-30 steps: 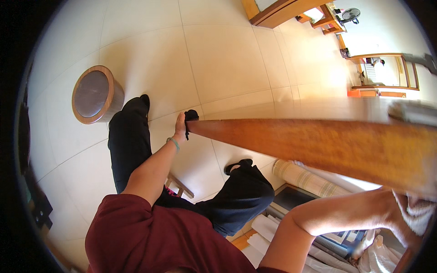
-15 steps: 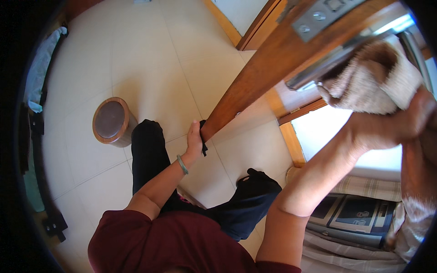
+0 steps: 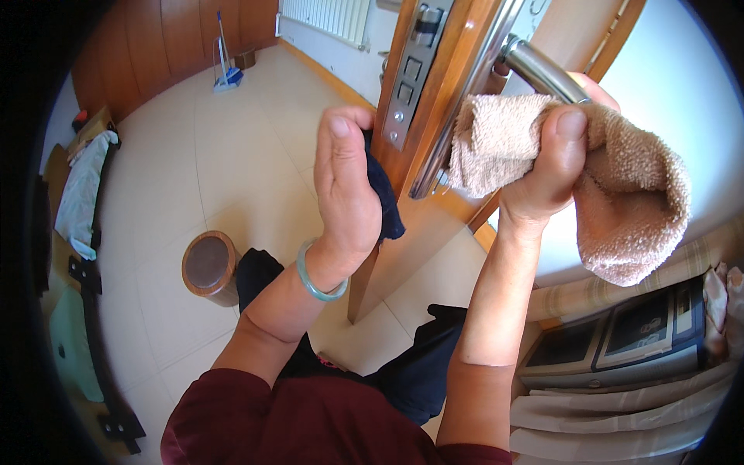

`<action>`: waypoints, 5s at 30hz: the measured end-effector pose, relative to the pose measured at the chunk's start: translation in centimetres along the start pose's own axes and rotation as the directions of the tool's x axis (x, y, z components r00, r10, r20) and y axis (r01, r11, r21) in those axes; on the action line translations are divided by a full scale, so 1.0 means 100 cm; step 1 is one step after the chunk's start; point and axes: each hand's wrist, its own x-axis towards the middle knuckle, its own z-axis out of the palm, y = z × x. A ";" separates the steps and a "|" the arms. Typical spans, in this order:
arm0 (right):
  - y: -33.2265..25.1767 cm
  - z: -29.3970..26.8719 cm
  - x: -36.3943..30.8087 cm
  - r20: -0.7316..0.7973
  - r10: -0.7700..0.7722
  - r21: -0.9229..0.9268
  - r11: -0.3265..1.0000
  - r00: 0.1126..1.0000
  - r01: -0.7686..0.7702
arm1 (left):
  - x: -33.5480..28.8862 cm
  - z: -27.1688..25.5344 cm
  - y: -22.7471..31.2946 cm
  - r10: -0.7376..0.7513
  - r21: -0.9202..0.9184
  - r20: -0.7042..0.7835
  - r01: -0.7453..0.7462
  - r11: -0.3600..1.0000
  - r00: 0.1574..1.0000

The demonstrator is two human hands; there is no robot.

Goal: The person wipes the surface of a wooden door with a light-colored cloth, then switches to a dark cloth to clean the door's edge and handle area. The person moves around the door to reach different sections while maintaining a consistent wiping motion.

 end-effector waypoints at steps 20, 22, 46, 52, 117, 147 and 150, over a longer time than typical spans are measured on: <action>-0.043 -0.099 0.009 -0.165 0.083 0.164 0.985 0.983 -0.056 | -0.174 -0.006 -0.024 -0.035 -0.009 0.458 0.044 0.999 0.888; -0.050 -0.106 0.009 -0.153 0.071 0.188 0.981 0.986 -0.042 | -0.181 -0.006 -0.024 -0.175 -0.158 0.515 0.294 0.943 0.839; -0.051 -0.107 0.005 -0.218 0.149 0.006 0.988 0.965 -0.152 | -0.117 -0.057 0.015 -0.500 -0.614 0.554 0.732 0.296 0.666; -0.041 -0.087 0.005 -0.070 0.103 -0.042 0.993 0.992 -0.106 | -0.104 0.009 0.030 0.112 -0.144 0.433 -0.054 0.988 0.894; -0.003 -0.006 -0.004 -0.111 0.113 -0.084 0.989 0.987 -0.123 | -0.022 -0.021 0.013 -0.308 -0.169 0.367 0.389 0.906 0.878; -0.015 -0.041 -0.004 -0.184 0.141 0.051 0.990 0.973 -0.134 | -0.214 -0.121 -0.107 -0.336 0.245 0.570 0.236 0.940 0.750; -0.015 -0.030 -0.009 -0.239 0.159 0.062 0.987 0.958 -0.148 | -0.162 -0.095 -0.077 -0.256 0.196 0.544 0.175 0.965 0.799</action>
